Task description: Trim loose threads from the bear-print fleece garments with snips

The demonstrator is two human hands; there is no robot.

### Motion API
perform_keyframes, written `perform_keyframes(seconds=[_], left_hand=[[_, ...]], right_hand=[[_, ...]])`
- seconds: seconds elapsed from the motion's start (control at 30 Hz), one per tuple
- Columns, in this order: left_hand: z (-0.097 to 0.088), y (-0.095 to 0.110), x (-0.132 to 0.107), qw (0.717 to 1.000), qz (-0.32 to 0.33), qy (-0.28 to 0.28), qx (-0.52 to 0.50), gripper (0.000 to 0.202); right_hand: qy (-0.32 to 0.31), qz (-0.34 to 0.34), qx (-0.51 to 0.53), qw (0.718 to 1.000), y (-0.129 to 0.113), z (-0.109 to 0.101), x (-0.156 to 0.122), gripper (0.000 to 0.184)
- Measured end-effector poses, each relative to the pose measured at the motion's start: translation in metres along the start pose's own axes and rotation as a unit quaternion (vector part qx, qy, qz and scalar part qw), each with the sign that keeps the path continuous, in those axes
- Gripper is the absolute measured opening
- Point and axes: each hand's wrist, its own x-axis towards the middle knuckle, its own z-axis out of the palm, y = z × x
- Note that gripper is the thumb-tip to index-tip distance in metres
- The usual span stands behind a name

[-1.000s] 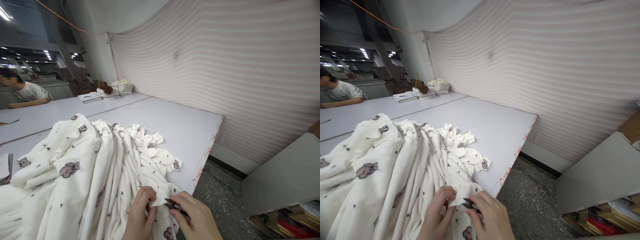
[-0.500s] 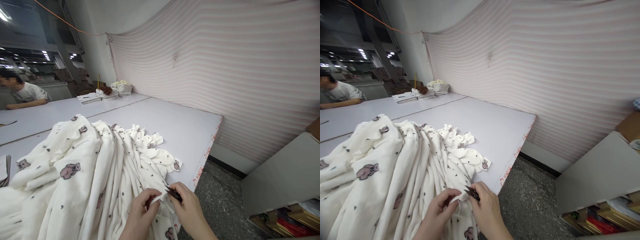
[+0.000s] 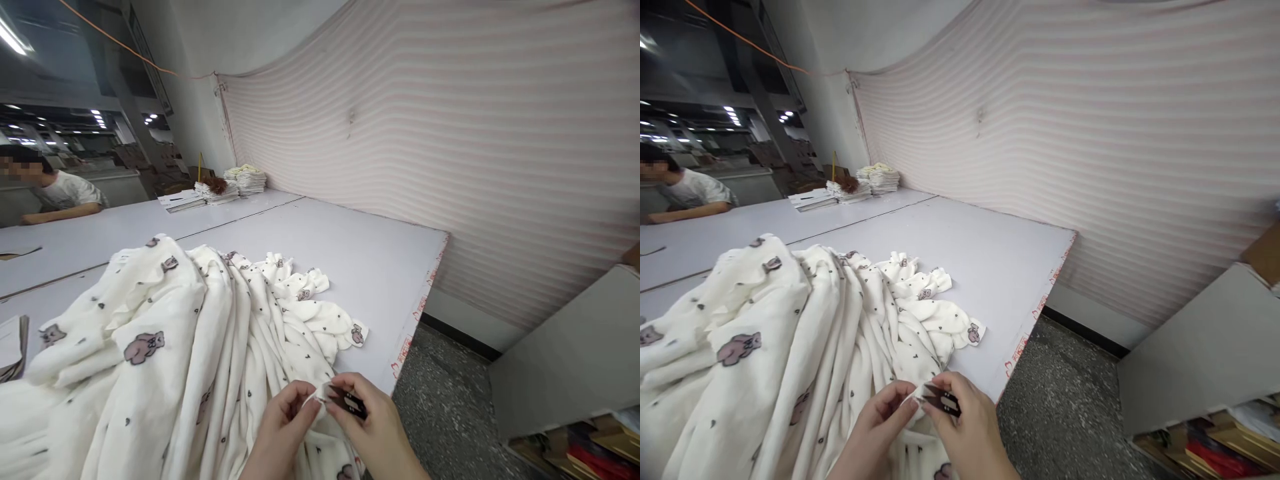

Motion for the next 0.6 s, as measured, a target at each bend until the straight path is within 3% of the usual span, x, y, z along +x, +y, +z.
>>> perform_keyframes(seconds=[0.17,0.3,0.47,0.6], left_hand=[[0.002,0.003,-0.001,0.999,0.018,0.017,0.047,0.030],[0.004,0.003,-0.001,0.991,0.045,0.029,0.121,0.030],[0.003,0.005,-0.002,0.986,0.050,0.024,0.159,0.028],[-0.003,0.015,-0.005,0.979,0.099,0.057,0.171,0.026]], right_hand=[[-0.018,-0.073,-0.160,0.984,0.000,-0.009,-0.006,0.032],[0.001,-0.107,-0.220,0.970,-0.004,-0.006,-0.006,0.026],[-0.009,-0.085,-0.182,0.980,-0.011,-0.007,-0.005,0.025],[0.007,-0.015,-0.057,0.998,0.008,-0.010,0.003,0.019]])
